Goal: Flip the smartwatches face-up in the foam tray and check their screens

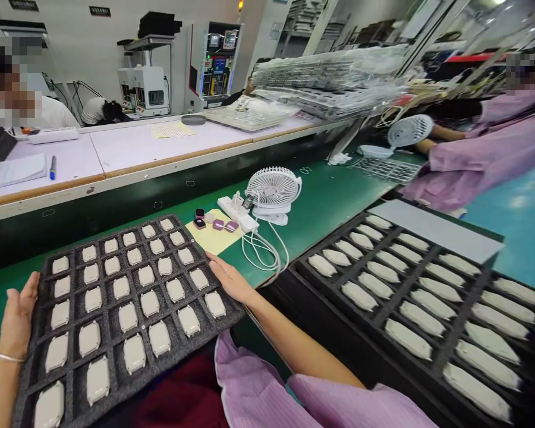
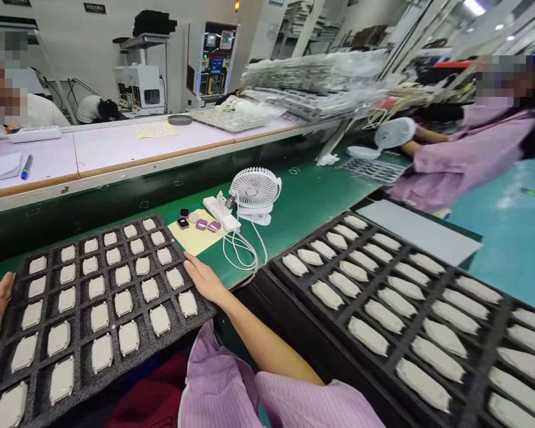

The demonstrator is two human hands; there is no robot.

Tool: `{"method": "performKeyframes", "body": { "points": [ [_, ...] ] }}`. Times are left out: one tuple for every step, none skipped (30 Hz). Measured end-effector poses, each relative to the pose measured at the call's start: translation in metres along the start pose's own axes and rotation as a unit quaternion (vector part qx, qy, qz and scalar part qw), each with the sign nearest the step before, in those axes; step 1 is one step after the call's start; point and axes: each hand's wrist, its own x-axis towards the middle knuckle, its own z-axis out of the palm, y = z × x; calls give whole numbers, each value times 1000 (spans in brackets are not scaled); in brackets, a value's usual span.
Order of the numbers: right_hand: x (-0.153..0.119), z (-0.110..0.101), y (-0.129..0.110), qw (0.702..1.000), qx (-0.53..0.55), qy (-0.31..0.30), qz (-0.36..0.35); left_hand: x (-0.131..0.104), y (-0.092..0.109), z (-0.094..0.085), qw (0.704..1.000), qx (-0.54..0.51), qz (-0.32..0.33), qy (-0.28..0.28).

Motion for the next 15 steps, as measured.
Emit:
{"method": "performKeyframes", "body": {
  "points": [
    [7, -16, -6, 1000, -24, -3, -13, 2, -3, -1, 1000, 2, -3, 7],
    [17, -37, -13, 998, -49, 4, -29, 5, -5, -3, 1000, 11, -5, 15],
    [30, -62, -21, 995, -69, 51, -44, 7, -8, -5, 999, 23, -3, 25],
    [46, -91, -30, 985, -91, 132, -60, 9, -10, -7, 999, 35, -1, 35],
    [63, -122, -38, 967, -111, 215, -74, 11, -11, -10, 998, 44, 0, 42],
    [80, -154, -44, 948, -120, 286, -74, 12, -12, -11, 998, 51, -1, 48],
    [96, -184, -47, 937, -119, 322, -63, 12, -12, -12, 997, 56, -2, 54],
    [110, -212, -48, 931, -115, 342, -45, 11, -12, -13, 997, 59, -3, 56],
    [121, -234, -45, 927, -109, 357, -21, 11, -11, -13, 996, 61, -7, 58],
    [128, -251, -39, 926, -101, 363, 5, 11, -11, -12, 996, 64, -13, 61],
    [133, -263, -32, 928, -91, 361, 31, 11, -11, -12, 996, 66, -20, 64],
    [134, -270, -22, 931, -81, 352, 52, 11, -11, -12, 995, 68, -27, 67],
    [134, -274, -11, 935, -73, 339, 66, 11, -12, -12, 995, 67, -35, 69],
    [133, -275, 0, 939, -69, 328, 72, 12, -14, -13, 995, 64, -42, 69],
    [131, -275, 12, 944, -68, 315, 68, 13, -15, -14, 995, 57, -45, 69]
  ]
}}
